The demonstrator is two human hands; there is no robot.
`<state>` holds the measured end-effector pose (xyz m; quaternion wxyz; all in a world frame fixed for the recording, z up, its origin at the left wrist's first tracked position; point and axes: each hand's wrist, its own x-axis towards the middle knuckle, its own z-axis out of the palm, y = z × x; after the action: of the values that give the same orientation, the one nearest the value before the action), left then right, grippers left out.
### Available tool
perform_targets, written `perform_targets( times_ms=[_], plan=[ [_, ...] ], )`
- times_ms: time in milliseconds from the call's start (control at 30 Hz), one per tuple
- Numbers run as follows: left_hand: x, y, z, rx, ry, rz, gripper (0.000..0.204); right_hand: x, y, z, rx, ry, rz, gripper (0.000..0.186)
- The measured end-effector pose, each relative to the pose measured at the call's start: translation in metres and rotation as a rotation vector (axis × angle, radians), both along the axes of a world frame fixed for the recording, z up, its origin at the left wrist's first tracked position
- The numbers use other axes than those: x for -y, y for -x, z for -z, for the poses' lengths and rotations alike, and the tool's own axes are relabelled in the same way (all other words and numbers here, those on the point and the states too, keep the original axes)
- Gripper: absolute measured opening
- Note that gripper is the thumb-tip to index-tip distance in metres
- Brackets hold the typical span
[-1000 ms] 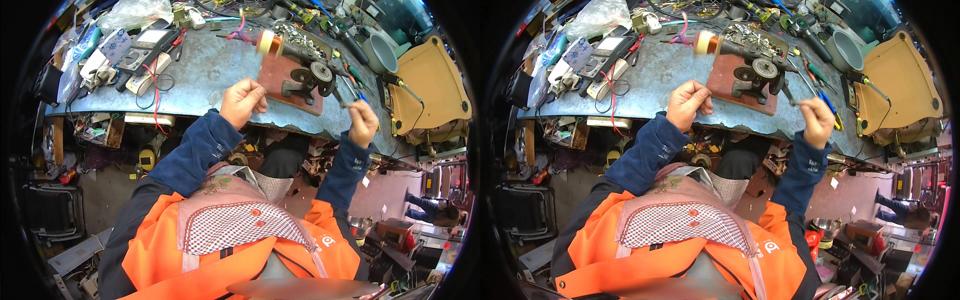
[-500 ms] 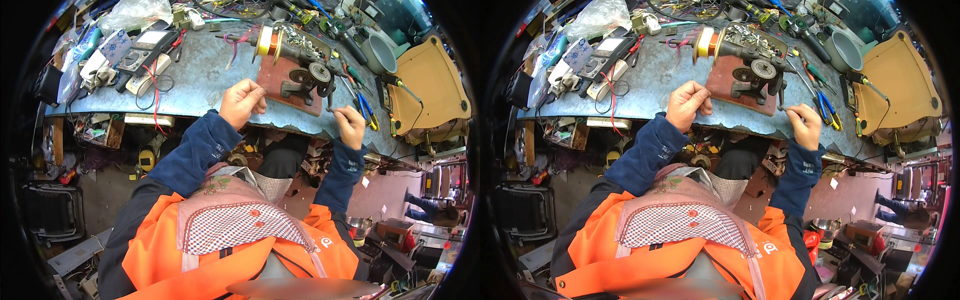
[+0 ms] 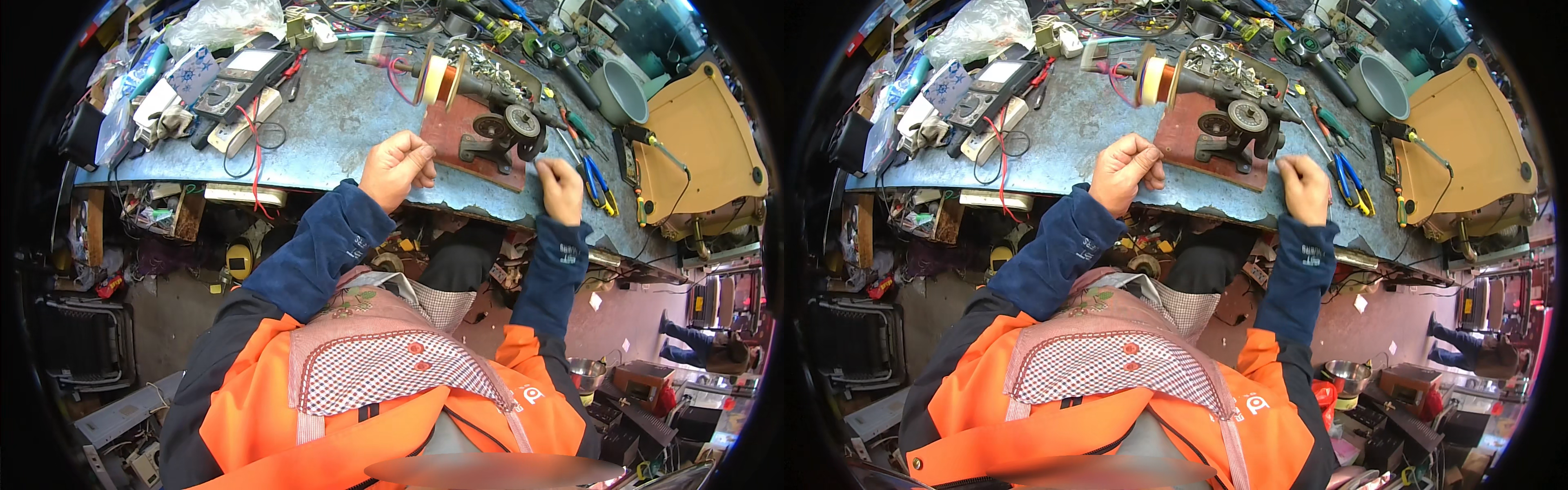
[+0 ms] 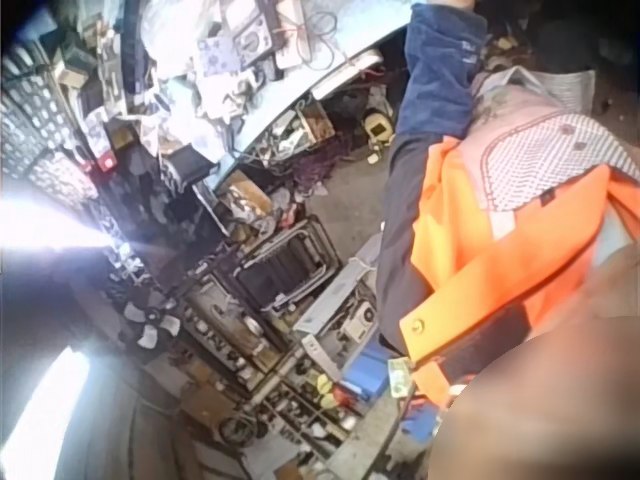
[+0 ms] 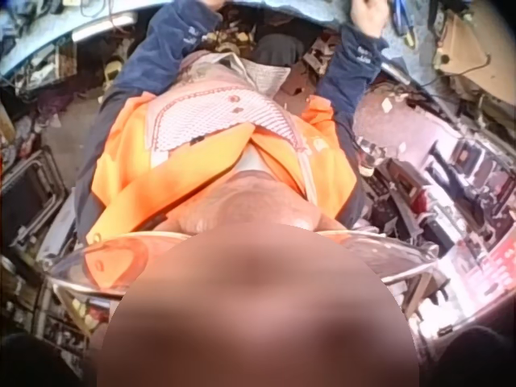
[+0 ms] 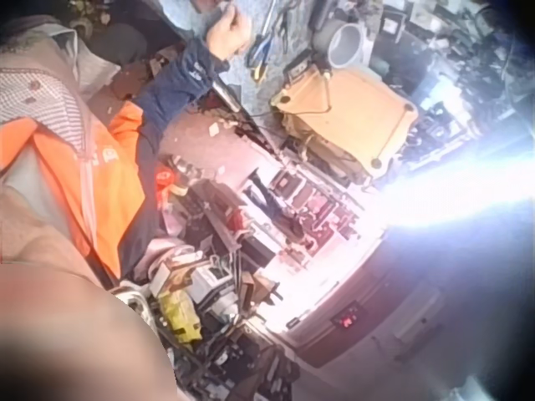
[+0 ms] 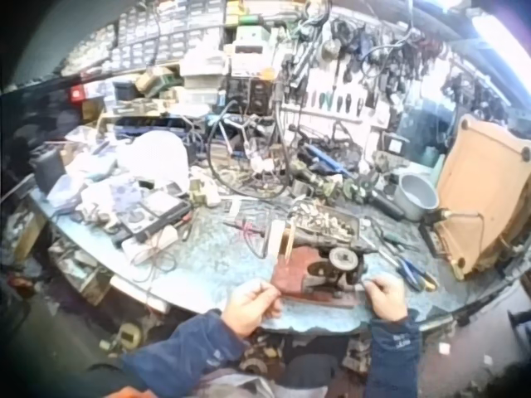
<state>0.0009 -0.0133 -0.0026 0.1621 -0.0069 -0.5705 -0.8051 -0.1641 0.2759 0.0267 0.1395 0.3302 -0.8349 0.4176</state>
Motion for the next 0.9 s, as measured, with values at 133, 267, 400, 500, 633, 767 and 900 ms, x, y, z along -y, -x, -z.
perform_targets(
  times_ms=[133,267,400,500,633,767,900],
  plan=[
    [0.001,0.0,0.001,-0.002,0.006,-0.007,0.014,-0.02,-0.035,-0.024,0.062,0.153,-0.161,0.005],
    [0.0,0.0,-0.001,0.027,-0.019,0.003,0.014,-0.012,0.0,-0.05,0.057,0.439,-0.199,0.009],
    [-0.002,0.002,-0.001,0.018,-0.01,0.011,0.014,0.019,0.054,-0.042,0.029,0.496,-0.064,0.01],
    [0.0,0.001,-0.003,0.037,-0.005,0.007,0.015,0.017,0.054,-0.013,-0.036,0.076,0.163,0.015],
    [0.001,0.0,0.0,0.035,0.001,0.01,0.014,-0.002,-0.003,-0.004,-0.01,-0.034,-0.018,0.01],
    [0.002,0.0,0.002,0.04,0.015,0.01,0.014,-0.023,-0.024,-0.027,0.093,0.227,-0.264,0.007],
    [-0.001,0.004,0.0,0.027,-0.018,0.035,0.014,-0.004,0.001,-0.062,-0.012,0.45,-0.178,0.008]
  ],
)
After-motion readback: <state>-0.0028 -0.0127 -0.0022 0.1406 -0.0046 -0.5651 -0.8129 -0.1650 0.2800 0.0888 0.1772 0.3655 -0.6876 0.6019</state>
